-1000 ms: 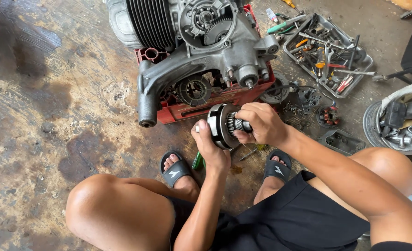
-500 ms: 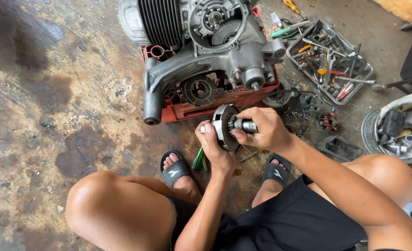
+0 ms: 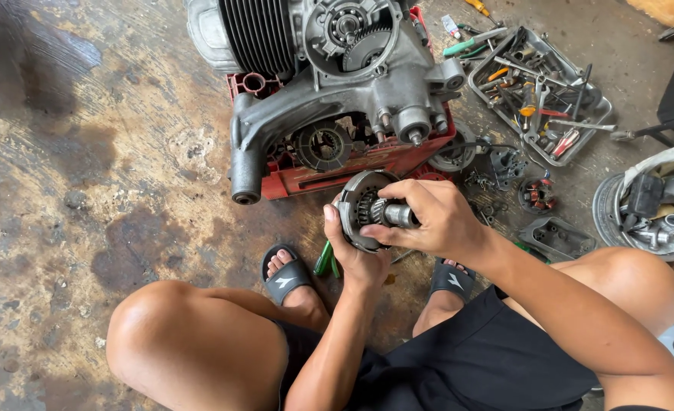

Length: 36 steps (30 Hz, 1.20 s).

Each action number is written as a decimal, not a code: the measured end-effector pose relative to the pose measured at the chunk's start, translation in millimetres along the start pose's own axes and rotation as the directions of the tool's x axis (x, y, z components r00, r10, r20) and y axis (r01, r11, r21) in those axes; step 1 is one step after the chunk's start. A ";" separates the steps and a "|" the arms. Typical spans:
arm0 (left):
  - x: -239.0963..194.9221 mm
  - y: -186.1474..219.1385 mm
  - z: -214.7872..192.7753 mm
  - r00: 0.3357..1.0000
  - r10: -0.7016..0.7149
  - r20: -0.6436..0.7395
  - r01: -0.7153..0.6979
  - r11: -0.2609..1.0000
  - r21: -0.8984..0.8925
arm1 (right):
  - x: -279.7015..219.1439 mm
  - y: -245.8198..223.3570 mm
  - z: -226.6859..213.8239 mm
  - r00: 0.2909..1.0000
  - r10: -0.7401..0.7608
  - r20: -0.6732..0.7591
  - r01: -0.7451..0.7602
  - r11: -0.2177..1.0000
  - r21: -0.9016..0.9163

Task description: The person sits on the floor assembling parts of a disassembled motorcycle engine. They fit a gear onto a shaft, place a clutch basket onto the engine, and then use a yellow oil bottle to lubricate a small metal component.

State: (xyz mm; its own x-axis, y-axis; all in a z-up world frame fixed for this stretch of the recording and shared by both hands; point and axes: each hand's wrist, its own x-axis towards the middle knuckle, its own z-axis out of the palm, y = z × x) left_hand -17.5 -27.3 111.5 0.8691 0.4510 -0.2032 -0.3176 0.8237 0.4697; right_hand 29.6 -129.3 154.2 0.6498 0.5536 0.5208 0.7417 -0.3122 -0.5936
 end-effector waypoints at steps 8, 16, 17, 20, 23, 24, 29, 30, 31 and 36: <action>7.5 -19.9 -31.1 0.995 -0.091 0.043 0.094 0.992 -0.079 | -1.8 0.6 0.2 1.000 0.022 0.005 -0.022 1.000 0.011; 5.6 -9.3 -14.6 0.990 -0.116 0.075 0.126 0.981 -0.150 | -6.5 7.1 5.4 0.998 0.056 -0.002 -0.056 0.998 -0.005; 6.0 -10.0 -15.0 0.990 -0.117 0.076 0.128 0.980 -0.155 | -6.3 6.8 4.9 0.998 0.065 -0.001 -0.065 0.998 -0.001; 6.1 -11.9 -16.4 0.992 -0.111 0.056 0.118 0.982 -0.144 | -4.9 5.1 4.2 0.997 0.079 0.004 -0.079 0.997 0.005; 5.0 -12.3 -11.9 0.991 -0.129 0.027 0.132 0.980 -0.149 | -6.6 7.5 2.9 0.994 0.106 0.016 -0.106 0.994 0.001; 4.9 -11.4 -10.2 0.989 -0.147 0.012 0.147 0.974 -0.170 | -7.4 9.1 3.4 0.992 0.126 0.030 -0.126 0.992 0.003; 7.4 -11.2 -20.2 0.982 -0.190 -0.010 0.188 0.977 -0.105 | -4.9 7.5 -2.9 0.984 0.146 0.105 -0.148 0.989 0.018; 8.9 -9.1 -19.3 0.981 -0.196 -0.003 0.195 0.978 -0.078 | -3.5 7.2 -5.4 0.978 0.157 0.134 -0.161 0.987 0.019; 8.9 -10.0 -18.7 0.980 -0.197 -0.001 0.196 0.978 -0.077 | -6.2 10.7 -5.1 0.979 0.157 0.133 -0.161 0.987 0.019; 5.8 -7.1 -10.8 0.980 -0.194 -0.034 0.192 0.980 -0.058 | -13.4 18.5 -3.1 0.975 0.173 0.137 -0.177 0.984 0.020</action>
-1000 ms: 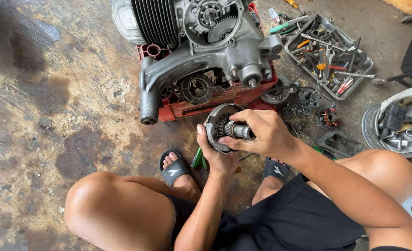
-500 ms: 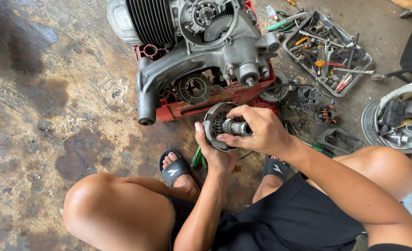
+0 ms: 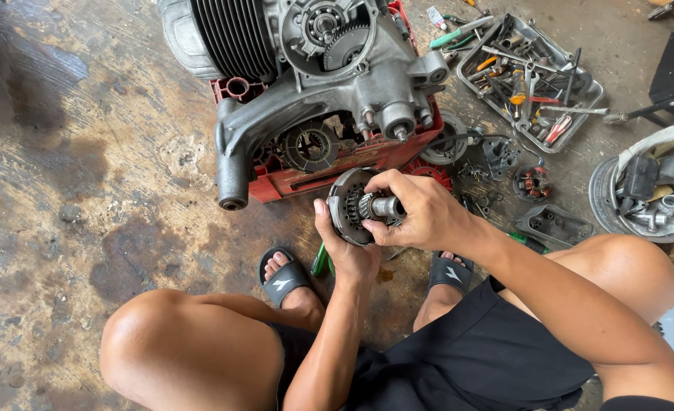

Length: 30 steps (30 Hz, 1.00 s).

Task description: The person sits on the floor assembling parts of a disassembled motorcycle engine. They fit a gear onto a shaft, place a clutch basket onto the engine, and then use a yellow oil bottle to lubricate a small metal component.

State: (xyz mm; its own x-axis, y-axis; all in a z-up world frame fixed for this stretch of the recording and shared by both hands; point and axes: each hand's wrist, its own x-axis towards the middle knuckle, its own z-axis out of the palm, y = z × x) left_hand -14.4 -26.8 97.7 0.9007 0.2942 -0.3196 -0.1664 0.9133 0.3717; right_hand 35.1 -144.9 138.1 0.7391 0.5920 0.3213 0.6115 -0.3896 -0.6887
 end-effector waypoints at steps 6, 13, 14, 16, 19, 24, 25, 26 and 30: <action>-0.7 -6.1 -2.6 1.000 0.007 -0.016 -0.007 1.000 -0.027 | -1.0 1.1 -0.8 1.000 0.011 0.014 -0.010 1.000 -0.011; -12.7 3.2 14.3 0.998 0.067 0.019 -0.069 0.993 0.099 | 3.0 2.9 -7.2 1.000 0.023 0.014 -0.025 0.995 0.094; -14.7 2.9 16.9 0.997 0.078 0.011 -0.078 0.992 0.100 | 2.2 5.3 -7.5 0.999 0.043 0.006 -0.043 0.994 0.097; -17.3 3.3 19.8 0.996 0.089 0.003 -0.088 0.991 0.100 | 1.9 8.9 -8.7 0.998 0.061 -0.002 -0.061 0.993 0.100; -17.6 1.4 15.9 0.997 0.071 0.036 -0.075 0.992 0.101 | 5.0 8.8 -12.0 0.996 0.093 -0.005 -0.091 0.986 0.139; -11.6 -15.7 -10.3 0.985 0.064 0.163 -0.038 0.986 -0.163 | 11.2 9.1 -19.1 0.991 0.130 0.039 -0.136 0.958 0.252; -11.4 -17.3 -11.2 0.984 0.064 0.165 -0.037 0.986 -0.164 | 10.5 11.8 -19.9 0.991 0.129 0.038 -0.135 0.959 0.250; -11.2 -18.1 -12.8 0.980 0.064 0.188 -0.031 0.984 -0.174 | 10.1 14.4 -19.6 0.991 0.125 0.057 -0.136 0.954 0.268; -1.4 -22.3 -31.8 0.974 0.016 0.225 0.012 0.992 -0.122 | 9.9 16.6 -21.8 0.985 0.141 0.098 -0.166 0.928 0.333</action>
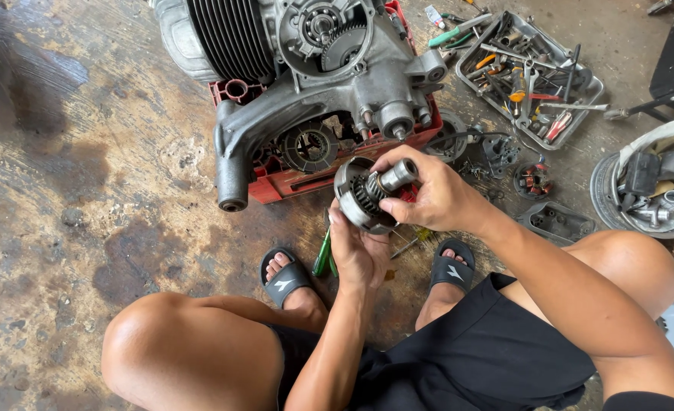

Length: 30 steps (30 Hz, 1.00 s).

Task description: The person sits on the floor assembling parts of a disassembled motorcycle engine. They fit a gear onto a shaft, place a clutch basket onto the engine, and then use a yellow oil bottle to lubricate a small metal component.

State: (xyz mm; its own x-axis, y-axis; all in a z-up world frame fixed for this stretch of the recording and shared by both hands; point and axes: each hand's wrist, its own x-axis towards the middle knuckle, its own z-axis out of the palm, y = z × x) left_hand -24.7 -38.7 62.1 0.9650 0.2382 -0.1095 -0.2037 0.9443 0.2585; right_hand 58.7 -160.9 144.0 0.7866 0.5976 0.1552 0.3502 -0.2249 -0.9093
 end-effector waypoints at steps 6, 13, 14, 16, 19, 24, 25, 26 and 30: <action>6.2 -14.1 -45.6 0.997 -0.041 0.068 0.040 0.999 0.027 | -3.8 14.2 -16.0 0.989 0.127 0.079 -0.123 0.991 -0.057; 5.5 12.7 -4.8 0.932 -0.155 0.329 0.095 0.977 0.193 | -3.9 -5.5 -30.0 0.983 0.147 0.108 -0.149 0.989 0.007; 5.3 11.1 -4.1 0.930 -0.148 0.336 0.079 0.974 0.211 | -3.3 -7.3 -31.9 0.982 0.141 0.128 -0.145 0.989 0.021; 4.2 8.2 -5.9 0.924 -0.152 0.352 0.071 0.970 0.232 | 1.0 -13.7 -37.3 0.982 0.135 0.135 -0.141 0.989 0.034; 0.5 2.4 -9.9 0.936 -0.054 0.347 -0.067 0.943 0.327 | 8.5 -20.6 -47.0 0.958 0.163 0.235 -0.210 0.959 0.189; -7.1 -8.8 -4.8 0.947 0.088 0.309 -0.190 0.929 0.318 | 14.3 -10.3 -60.0 0.920 0.078 0.384 -0.189 0.947 0.260; -9.1 -11.2 -5.8 0.947 0.084 0.309 -0.186 0.930 0.318 | 13.8 -7.7 -60.0 0.921 0.081 0.381 -0.191 0.946 0.261; -8.7 -13.7 -6.1 0.952 0.085 0.293 -0.180 0.932 0.314 | 15.8 -5.2 -61.0 0.912 0.067 0.404 -0.199 0.935 0.293; -6.9 -20.8 -13.2 0.950 0.134 0.283 -0.223 0.924 0.312 | 20.8 -0.5 -63.1 0.881 0.042 0.471 -0.218 0.919 0.327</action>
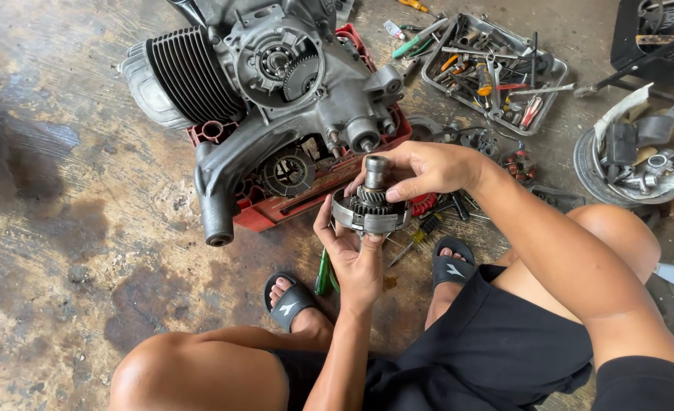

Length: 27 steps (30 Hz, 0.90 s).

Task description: The person sits on the floor assembling parts of a disassembled motorcycle engine. They fit a gear onto a shaft, place a clutch basket onto the engine, and then use a yellow oil bottle to lubricate a small metal component.

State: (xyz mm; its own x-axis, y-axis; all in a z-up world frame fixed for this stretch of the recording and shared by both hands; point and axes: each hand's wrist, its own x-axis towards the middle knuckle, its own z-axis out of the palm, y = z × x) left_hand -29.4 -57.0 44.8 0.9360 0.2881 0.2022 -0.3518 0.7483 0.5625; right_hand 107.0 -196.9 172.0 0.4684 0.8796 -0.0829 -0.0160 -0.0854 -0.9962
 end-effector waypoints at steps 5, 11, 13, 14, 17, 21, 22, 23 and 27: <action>-0.3 5.4 6.2 1.000 0.025 -0.013 -0.025 0.999 0.036 | 0.9 5.9 -1.1 1.000 0.003 -0.017 -0.003 1.000 -0.016; 4.1 9.7 12.7 0.999 0.046 -0.012 -0.046 0.997 0.056 | 2.7 60.9 -18.6 0.981 0.079 -0.178 -0.114 0.974 -0.194; 4.3 12.6 14.6 0.999 0.040 -0.015 -0.039 0.998 0.053 | 4.2 41.3 -14.8 0.974 0.110 -0.200 -0.149 0.970 -0.193; 4.8 12.9 14.0 0.999 0.035 -0.016 -0.034 0.998 0.055 | 4.2 27.0 -11.1 0.982 0.024 -0.185 -0.064 0.975 -0.211; 7.7 12.3 10.5 0.999 0.031 -0.015 -0.030 0.998 0.047 | 7.3 2.1 -0.4 0.988 -0.072 -0.133 0.046 0.981 -0.190; 1.3 5.3 6.7 1.000 0.012 -0.027 -0.012 1.000 -0.002 | 1.8 13.8 6.3 0.995 -0.081 -0.052 0.078 0.996 -0.052; 2.8 8.4 10.4 1.000 0.013 -0.028 -0.013 1.000 -0.003 | 2.9 24.5 4.8 0.995 -0.080 -0.051 0.078 0.996 -0.053; 4.3 11.7 14.1 1.000 0.004 -0.022 -0.005 0.999 -0.033 | 4.2 35.0 3.4 0.991 -0.056 -0.119 0.044 0.994 -0.105; 9.6 17.9 17.8 1.000 -0.012 -0.008 0.011 0.997 -0.074 | 8.1 2.4 11.8 0.992 -0.082 -0.097 0.077 0.996 -0.052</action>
State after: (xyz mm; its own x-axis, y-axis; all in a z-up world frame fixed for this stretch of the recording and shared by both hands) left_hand -26.5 -51.5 71.1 0.9399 0.2843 0.1891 -0.3414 0.7933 0.5041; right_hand 100.3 -184.4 168.7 0.5515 0.8342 0.0017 0.0664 -0.0419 -0.9969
